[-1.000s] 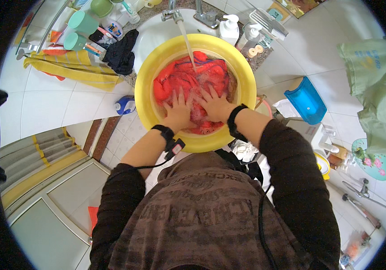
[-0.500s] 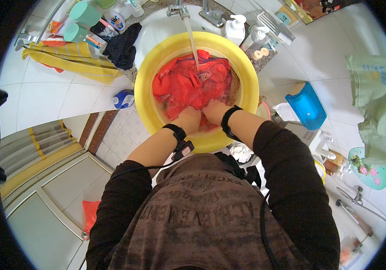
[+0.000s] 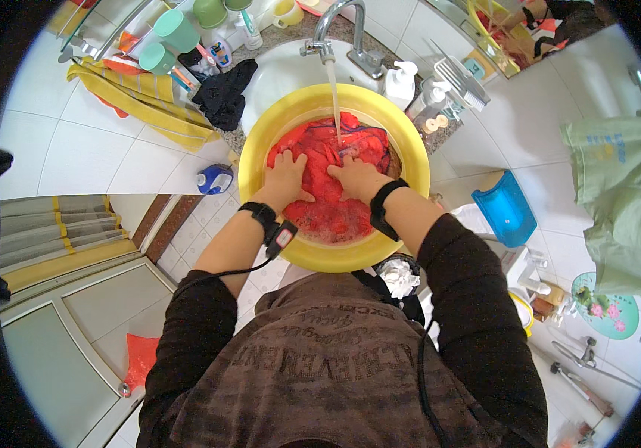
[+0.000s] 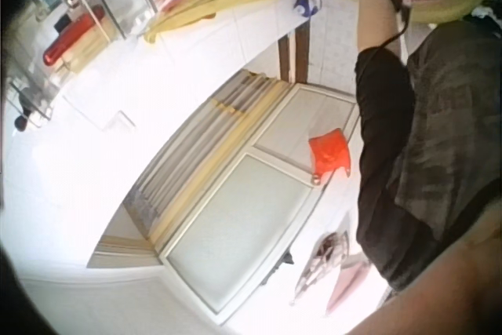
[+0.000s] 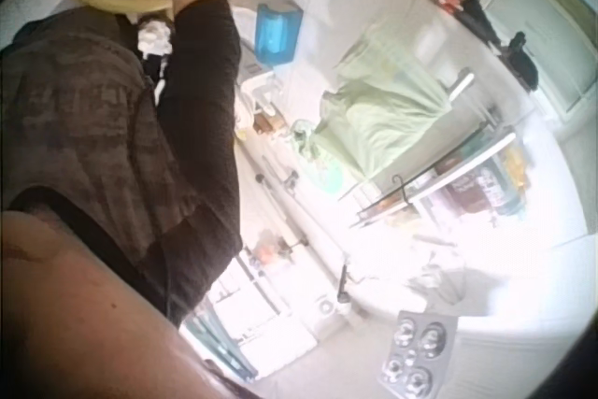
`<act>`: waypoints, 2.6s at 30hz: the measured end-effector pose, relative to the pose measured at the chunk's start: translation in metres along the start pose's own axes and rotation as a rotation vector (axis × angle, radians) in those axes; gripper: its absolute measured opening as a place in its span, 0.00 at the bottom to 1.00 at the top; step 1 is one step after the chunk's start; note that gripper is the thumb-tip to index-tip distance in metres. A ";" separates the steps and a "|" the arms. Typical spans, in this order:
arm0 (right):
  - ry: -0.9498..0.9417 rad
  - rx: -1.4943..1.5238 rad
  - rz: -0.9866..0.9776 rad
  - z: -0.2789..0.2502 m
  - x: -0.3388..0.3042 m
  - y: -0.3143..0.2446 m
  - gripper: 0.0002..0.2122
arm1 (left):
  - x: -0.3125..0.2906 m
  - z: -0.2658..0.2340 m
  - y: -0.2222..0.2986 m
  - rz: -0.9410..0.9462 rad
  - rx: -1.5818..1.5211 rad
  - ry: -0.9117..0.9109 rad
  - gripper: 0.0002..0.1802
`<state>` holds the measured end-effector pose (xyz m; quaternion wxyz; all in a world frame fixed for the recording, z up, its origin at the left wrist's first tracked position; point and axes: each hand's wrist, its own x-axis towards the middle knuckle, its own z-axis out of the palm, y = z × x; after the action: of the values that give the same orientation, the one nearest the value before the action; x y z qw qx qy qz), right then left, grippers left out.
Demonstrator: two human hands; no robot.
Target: The person washes several pieces of clothing by hand in a yellow basin placed in a bathroom sink. They add water from the tap, agitate and rinse the garments, and transfer water between basins. The person remains standing throughout the task.
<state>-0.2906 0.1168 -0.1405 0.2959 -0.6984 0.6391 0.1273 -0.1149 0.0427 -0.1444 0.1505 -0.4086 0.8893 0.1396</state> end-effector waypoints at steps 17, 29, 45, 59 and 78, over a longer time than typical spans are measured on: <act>0.069 0.149 -0.098 0.003 0.005 0.027 0.22 | 0.036 0.022 -0.006 0.059 -0.066 -0.276 0.52; 0.123 -0.007 0.135 0.014 0.039 0.054 0.43 | 0.078 0.021 0.016 0.179 -0.071 -0.141 0.72; 0.100 -0.017 -0.018 0.008 0.011 0.012 0.41 | 0.018 0.018 -0.002 0.057 -0.042 -0.064 0.72; 0.134 -0.028 0.017 0.014 0.019 0.009 0.42 | 0.029 0.041 0.006 0.036 0.078 -0.121 0.64; -0.036 -0.161 -0.027 0.041 -0.023 -0.012 0.37 | -0.015 0.063 0.031 0.034 0.061 -0.199 0.41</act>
<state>-0.2742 0.1588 -0.1571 0.2519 -0.7261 0.6118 0.1871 -0.1198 0.0955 -0.1922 0.2482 -0.3727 0.8806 0.1549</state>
